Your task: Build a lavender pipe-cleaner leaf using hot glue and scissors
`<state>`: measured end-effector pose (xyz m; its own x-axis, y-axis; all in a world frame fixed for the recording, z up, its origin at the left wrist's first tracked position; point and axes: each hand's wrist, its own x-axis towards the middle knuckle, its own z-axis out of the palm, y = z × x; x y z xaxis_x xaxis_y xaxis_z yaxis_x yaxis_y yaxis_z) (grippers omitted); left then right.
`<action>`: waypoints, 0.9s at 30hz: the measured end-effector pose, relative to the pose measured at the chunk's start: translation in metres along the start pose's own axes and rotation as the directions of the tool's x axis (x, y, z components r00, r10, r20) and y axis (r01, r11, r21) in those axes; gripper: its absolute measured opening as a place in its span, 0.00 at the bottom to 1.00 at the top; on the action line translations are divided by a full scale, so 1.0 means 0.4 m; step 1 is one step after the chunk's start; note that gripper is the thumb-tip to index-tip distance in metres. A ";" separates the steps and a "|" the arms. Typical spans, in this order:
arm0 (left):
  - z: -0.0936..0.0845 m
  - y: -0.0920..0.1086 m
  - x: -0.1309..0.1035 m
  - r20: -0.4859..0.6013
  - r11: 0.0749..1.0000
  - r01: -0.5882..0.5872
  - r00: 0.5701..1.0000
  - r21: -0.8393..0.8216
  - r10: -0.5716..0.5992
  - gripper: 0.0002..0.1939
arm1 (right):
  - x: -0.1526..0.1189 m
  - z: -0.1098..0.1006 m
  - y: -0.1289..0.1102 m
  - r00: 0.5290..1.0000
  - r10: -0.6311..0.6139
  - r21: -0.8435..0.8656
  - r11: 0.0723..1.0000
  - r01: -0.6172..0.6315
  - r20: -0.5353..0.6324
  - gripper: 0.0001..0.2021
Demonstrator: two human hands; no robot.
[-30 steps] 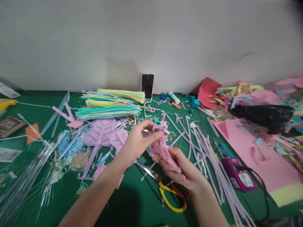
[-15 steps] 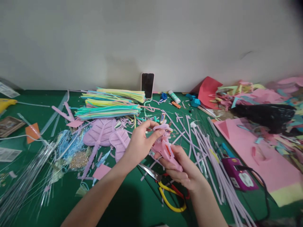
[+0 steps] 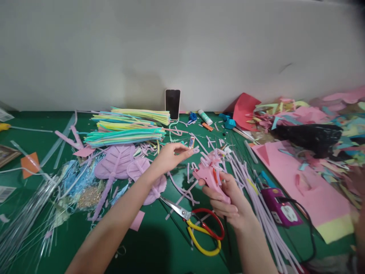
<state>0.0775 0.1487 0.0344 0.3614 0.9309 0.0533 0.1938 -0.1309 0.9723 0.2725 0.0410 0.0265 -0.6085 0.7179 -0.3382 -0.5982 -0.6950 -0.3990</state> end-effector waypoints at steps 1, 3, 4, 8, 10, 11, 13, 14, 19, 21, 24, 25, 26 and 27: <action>0.005 -0.002 0.007 0.011 0.999 0.005 1.000 -0.044 -0.005 0.10 | -0.005 -0.005 -0.002 1.000 -0.008 -0.006 1.000 0.008 -0.002 0.21; 0.011 0.000 0.011 -0.023 0.990 0.042 0.999 -0.132 -0.045 0.11 | -0.014 -0.014 -0.006 1.000 -0.028 -0.017 0.999 0.028 -0.006 0.21; 0.013 0.002 0.010 -0.039 0.983 0.068 0.996 -0.171 -0.076 0.11 | -0.019 -0.018 -0.009 0.999 -0.037 -0.020 0.999 0.037 -0.009 0.21; 0.014 0.000 0.007 -0.051 0.958 0.128 0.988 -0.256 -0.146 0.16 | -0.028 -0.028 -0.014 0.998 -0.057 0.005 0.998 0.057 -0.023 0.21; 0.015 -0.008 0.013 -0.056 0.961 0.094 0.992 -0.260 -0.112 0.15 | -0.027 -0.031 -0.015 0.998 -0.057 0.022 0.998 0.058 -0.036 0.21; 0.017 -0.013 0.017 -0.053 0.961 0.074 0.994 -0.266 -0.091 0.13 | -0.026 -0.032 -0.016 0.998 -0.054 0.026 0.998 0.055 -0.040 0.21; 0.021 -0.022 0.024 -0.038 0.949 0.058 0.997 -0.310 -0.073 0.11 | -0.023 -0.034 -0.015 0.998 -0.051 0.028 0.998 0.052 -0.034 0.21; 0.023 -0.026 0.026 -0.027 0.935 0.068 0.996 -0.349 -0.082 0.11 | -0.022 -0.036 -0.015 0.998 -0.050 0.031 0.998 0.051 -0.023 0.21; 0.030 -0.038 0.019 0.016 0.869 0.130 0.990 -0.477 -0.139 0.12 | -0.023 -0.047 -0.016 0.998 -0.053 0.053 0.997 0.051 0.024 0.21; 0.033 -0.046 0.021 0.024 0.882 0.124 0.992 -0.454 -0.127 0.12 | -0.023 -0.048 -0.016 0.998 -0.054 0.048 0.997 0.053 0.020 0.21; 0.041 -0.063 0.036 -0.040 0.960 0.053 0.997 -0.274 -0.066 0.14 | -0.021 -0.045 -0.016 0.999 -0.053 0.040 0.998 0.052 0.013 0.21; 0.044 -0.068 0.042 -0.067 0.978 0.030 0.997 -0.207 -0.045 0.14 | -0.020 -0.042 -0.016 0.999 -0.051 0.038 0.998 0.051 0.010 0.21; 0.047 -0.070 0.048 -0.085 0.987 0.016 0.996 -0.157 -0.030 0.14 | -0.019 -0.040 -0.016 0.999 -0.051 0.036 0.998 0.051 0.006 0.21; 0.050 -0.068 0.052 -0.093 0.992 0.009 0.995 -0.128 -0.021 0.15 | -0.018 -0.037 -0.016 0.999 -0.051 0.034 0.998 0.051 0.000 0.21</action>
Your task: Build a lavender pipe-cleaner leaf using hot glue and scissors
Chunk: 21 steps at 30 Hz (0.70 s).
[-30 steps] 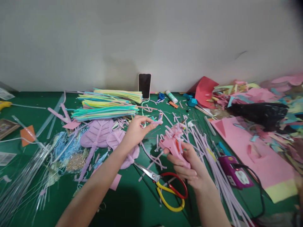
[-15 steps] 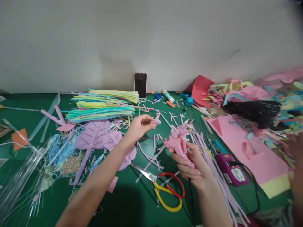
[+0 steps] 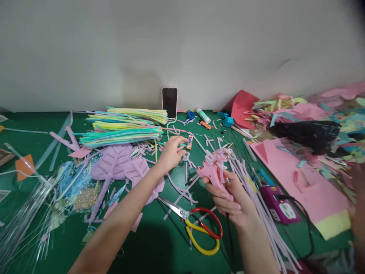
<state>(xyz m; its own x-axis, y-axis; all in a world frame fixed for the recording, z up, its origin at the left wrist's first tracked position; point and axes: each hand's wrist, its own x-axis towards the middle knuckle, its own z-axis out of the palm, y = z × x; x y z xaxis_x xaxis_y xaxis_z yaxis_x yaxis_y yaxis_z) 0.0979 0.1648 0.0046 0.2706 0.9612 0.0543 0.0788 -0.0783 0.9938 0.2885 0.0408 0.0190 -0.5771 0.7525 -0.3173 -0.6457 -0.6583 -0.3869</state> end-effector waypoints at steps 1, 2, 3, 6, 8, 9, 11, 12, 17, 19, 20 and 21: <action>0.003 0.005 0.000 0.003 1.000 -0.011 1.000 0.020 0.011 0.15 | 0.000 0.003 0.000 1.000 0.000 -0.005 1.000 0.000 -0.005 0.21; 0.006 0.015 -0.003 0.016 0.998 -0.033 0.999 0.044 0.032 0.16 | 0.000 0.005 0.001 1.000 0.001 -0.013 1.000 -0.001 -0.008 0.21; 0.009 0.028 -0.009 0.033 0.996 -0.062 0.998 0.067 0.060 0.15 | 0.000 0.007 0.002 1.000 0.002 -0.021 1.000 -0.002 -0.008 0.20; 0.016 0.078 -0.042 0.122 0.961 -0.228 0.970 0.159 0.210 0.12 | 0.002 0.015 0.003 1.000 0.006 -0.040 0.999 -0.007 -0.013 0.20; 0.021 0.106 -0.064 0.198 0.933 -0.283 0.950 0.223 0.241 0.16 | 0.006 0.020 0.004 1.000 0.013 -0.050 0.999 -0.015 -0.024 0.20; 0.023 0.116 -0.073 0.216 0.914 -0.312 0.941 0.259 0.260 0.15 | 0.009 0.023 0.004 0.999 0.017 -0.054 0.998 -0.019 -0.028 0.20; 0.027 0.125 -0.086 0.213 0.870 -0.364 0.928 0.333 0.306 0.09 | 0.014 0.029 0.004 0.999 0.023 -0.057 0.998 -0.025 -0.030 0.20; 0.029 0.125 -0.090 0.207 0.849 -0.384 0.922 0.363 0.328 0.07 | 0.016 0.032 0.005 0.999 0.026 -0.057 0.998 -0.027 -0.030 0.20; 0.027 0.115 -0.100 0.243 0.754 -0.465 0.885 0.464 0.396 0.02 | 0.019 0.037 0.010 0.999 0.019 -0.060 0.998 -0.021 -0.041 0.20; 0.023 0.116 -0.105 0.259 0.730 -0.496 0.868 0.470 0.423 0.01 | 0.020 0.038 0.012 0.999 0.010 -0.062 0.998 -0.012 -0.043 0.20; 0.022 0.119 -0.108 0.256 0.735 -0.499 0.867 0.459 0.428 0.02 | 0.021 0.039 0.014 0.999 0.007 -0.067 0.998 -0.010 -0.045 0.19; 0.021 0.122 -0.110 0.240 0.753 -0.488 0.873 0.440 0.425 0.03 | 0.022 0.041 0.015 0.999 0.006 -0.076 0.997 -0.010 -0.051 0.19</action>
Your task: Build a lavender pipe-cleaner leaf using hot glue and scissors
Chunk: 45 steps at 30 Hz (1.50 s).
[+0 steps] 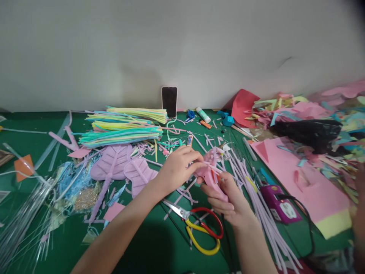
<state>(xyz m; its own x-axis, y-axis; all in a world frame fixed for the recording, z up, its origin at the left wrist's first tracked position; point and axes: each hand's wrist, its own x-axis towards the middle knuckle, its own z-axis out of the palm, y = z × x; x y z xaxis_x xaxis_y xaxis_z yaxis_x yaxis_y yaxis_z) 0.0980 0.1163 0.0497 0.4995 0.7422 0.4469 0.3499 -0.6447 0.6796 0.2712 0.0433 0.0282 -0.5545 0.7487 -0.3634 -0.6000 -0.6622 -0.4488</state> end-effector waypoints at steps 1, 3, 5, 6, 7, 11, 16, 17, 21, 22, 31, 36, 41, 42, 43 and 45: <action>-0.002 0.004 0.000 -0.022 0.999 0.026 0.999 -0.032 -0.026 0.04 | 0.002 0.004 0.001 1.000 0.000 -0.012 1.000 0.000 -0.012 0.19; -0.003 0.011 -0.001 -0.084 0.990 0.102 0.990 -0.102 -0.111 0.05 | 0.005 0.014 0.004 0.999 -0.001 -0.039 0.999 -0.001 -0.047 0.19; -0.001 0.020 -0.001 -0.142 0.965 0.190 0.966 -0.180 -0.217 0.05 | 0.010 0.028 0.010 0.996 -0.021 -0.068 0.998 0.015 -0.091 0.19; 0.001 0.025 -0.002 -0.159 0.949 0.226 0.951 -0.219 -0.263 0.04 | 0.012 0.035 0.013 0.993 -0.037 -0.085 0.996 0.027 -0.114 0.19; 0.003 0.030 -0.003 -0.166 0.933 0.255 0.939 -0.254 -0.302 0.04 | 0.015 0.042 0.017 0.989 -0.055 -0.105 0.994 0.041 -0.138 0.19; 0.010 0.056 -0.016 -0.162 0.879 0.336 0.899 -0.338 -0.406 0.08 | 0.025 0.063 0.032 0.968 -0.112 -0.209 0.976 0.064 -0.225 0.20; 0.017 0.075 -0.035 -0.212 0.919 0.353 0.898 -0.178 -0.386 0.18 | 0.038 0.082 0.041 0.952 -0.128 -0.254 0.966 0.055 -0.278 0.24; 0.019 0.074 -0.037 -0.222 0.924 0.353 0.898 -0.149 -0.379 0.18 | 0.040 0.085 0.042 0.949 -0.133 -0.255 0.965 0.059 -0.285 0.24; 0.024 0.063 -0.033 -0.262 0.924 0.362 0.886 -0.126 -0.383 0.14 | 0.044 0.095 0.045 0.942 -0.146 -0.263 0.963 0.064 -0.303 0.24; 0.025 0.060 -0.032 -0.264 0.919 0.368 0.881 -0.140 -0.393 0.14 | 0.044 0.096 0.046 0.939 -0.147 -0.263 0.963 0.064 -0.311 0.24; 0.027 0.056 -0.027 -0.210 0.827 0.434 0.826 -0.358 -0.524 0.11 | 0.039 0.091 0.044 0.928 -0.157 -0.242 0.967 0.076 -0.338 0.23; 0.023 0.060 -0.009 -0.071 0.768 0.444 0.844 -0.461 -0.531 0.07 | 0.032 0.080 0.040 0.930 -0.149 -0.234 0.970 0.071 -0.335 0.23; 0.009 0.056 0.010 0.036 0.686 0.472 0.837 -0.554 -0.547 0.07 | 0.013 0.063 0.027 0.919 -0.171 -0.223 0.970 0.095 -0.354 0.21; 0.007 0.048 0.014 0.006 0.706 0.454 0.843 -0.544 -0.537 0.06 | 0.008 0.058 0.024 0.916 -0.178 -0.213 0.971 0.105 -0.360 0.20; 0.007 0.037 0.018 -0.029 0.735 0.435 0.851 -0.520 -0.524 0.06 | 0.004 0.053 0.020 0.912 -0.184 -0.199 0.973 0.117 -0.366 0.19; 0.010 0.003 0.030 -0.068 0.802 0.420 0.869 -0.425 -0.491 0.06 | -0.007 0.041 0.012 0.905 -0.199 -0.172 0.975 0.143 -0.376 0.20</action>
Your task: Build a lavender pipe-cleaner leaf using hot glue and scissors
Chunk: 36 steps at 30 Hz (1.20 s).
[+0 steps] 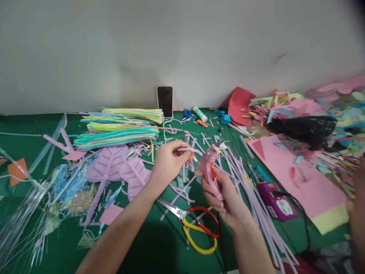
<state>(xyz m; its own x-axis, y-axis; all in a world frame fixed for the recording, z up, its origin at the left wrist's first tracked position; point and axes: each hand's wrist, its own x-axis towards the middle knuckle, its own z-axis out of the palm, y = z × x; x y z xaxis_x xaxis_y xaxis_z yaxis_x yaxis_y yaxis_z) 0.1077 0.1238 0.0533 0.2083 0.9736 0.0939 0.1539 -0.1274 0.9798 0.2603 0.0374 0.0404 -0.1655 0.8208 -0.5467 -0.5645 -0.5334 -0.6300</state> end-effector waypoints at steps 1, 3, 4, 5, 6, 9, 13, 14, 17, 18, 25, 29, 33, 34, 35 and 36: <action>-0.001 -0.015 0.017 0.009 0.995 -0.018 1.000 0.098 0.018 0.07 | -0.002 -0.007 -0.004 1.000 -0.004 0.012 1.000 0.004 -0.005 0.20; 0.001 -0.043 0.052 0.092 0.891 -0.086 0.994 0.445 0.050 0.10 | -0.006 -0.020 -0.011 1.000 -0.003 0.025 1.000 0.004 -0.004 0.19; 0.004 -0.055 0.068 0.134 0.861 -0.109 0.990 0.497 0.048 0.10 | -0.008 -0.024 -0.014 1.000 -0.003 0.027 1.000 0.003 0.002 0.18; 0.008 -0.063 0.081 0.164 0.840 -0.120 0.986 0.529 0.038 0.11 | -0.011 -0.028 -0.016 1.000 -0.002 0.025 1.000 0.002 0.010 0.18; 0.013 -0.068 0.089 0.194 0.821 -0.133 0.981 0.555 0.028 0.14 | -0.013 -0.030 -0.018 1.000 -0.002 0.020 1.000 0.002 0.019 0.18; 0.026 -0.063 0.089 0.208 0.796 -0.155 0.977 0.585 0.038 0.21 | -0.015 -0.030 -0.017 1.000 -0.020 -0.005 1.000 0.020 0.019 0.19; 0.034 -0.036 0.049 0.133 0.799 -0.165 0.985 0.578 0.108 0.13 | -0.003 -0.023 -0.001 0.988 -0.127 -0.116 0.986 0.116 -0.090 0.21; 0.035 -0.029 0.036 0.112 0.826 -0.168 0.986 0.539 0.127 0.11 | 0.002 -0.022 0.005 0.974 -0.188 -0.164 0.972 0.166 -0.128 0.21; 0.037 -0.014 0.003 0.045 0.946 -0.139 0.990 0.293 0.131 0.05 | 0.018 -0.023 0.025 0.900 -0.371 -0.309 0.904 0.295 -0.227 0.20; 0.038 -0.011 -0.006 0.024 0.971 -0.112 0.994 0.212 0.110 0.04 | 0.023 -0.025 0.031 0.877 -0.409 -0.344 0.885 0.314 -0.251 0.19; 0.047 -0.005 -0.020 -0.004 0.997 -0.006 1.000 -0.071 0.006 0.07 | 0.032 -0.030 0.050 0.812 -0.511 -0.511 0.796 0.325 -0.281 0.20; 0.055 -0.006 -0.016 0.041 0.984 0.069 0.997 -0.162 -0.063 0.08 | 0.031 -0.024 0.052 0.821 -0.507 -0.530 0.787 0.316 -0.264 0.19; 0.060 -0.011 -0.014 0.067 0.968 0.131 0.991 -0.215 -0.120 0.05 | 0.031 -0.022 0.053 0.837 -0.471 -0.543 0.796 0.268 -0.278 0.21; 0.061 -0.013 -0.013 0.067 0.966 0.136 0.990 -0.218 -0.124 0.05 | 0.031 -0.023 0.053 0.841 -0.463 -0.536 0.802 0.264 -0.279 0.21; 0.062 -0.015 -0.012 0.071 0.966 0.137 0.990 -0.218 -0.124 0.04 | 0.031 -0.023 0.053 0.845 -0.457 -0.524 0.809 0.265 -0.279 0.21; 0.063 -0.019 -0.010 0.075 0.968 0.135 0.990 -0.212 -0.122 0.04 | 0.031 -0.023 0.052 0.849 -0.451 -0.512 0.817 0.267 -0.277 0.22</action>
<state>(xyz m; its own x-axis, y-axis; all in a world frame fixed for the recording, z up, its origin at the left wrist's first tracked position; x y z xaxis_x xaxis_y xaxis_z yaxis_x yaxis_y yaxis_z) 0.1302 0.1161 0.0409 0.2603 0.9647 -0.0396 -0.0280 0.0485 0.9984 0.2539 0.0346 0.0153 0.3379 0.8805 -0.3325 -0.0912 -0.3210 -0.9427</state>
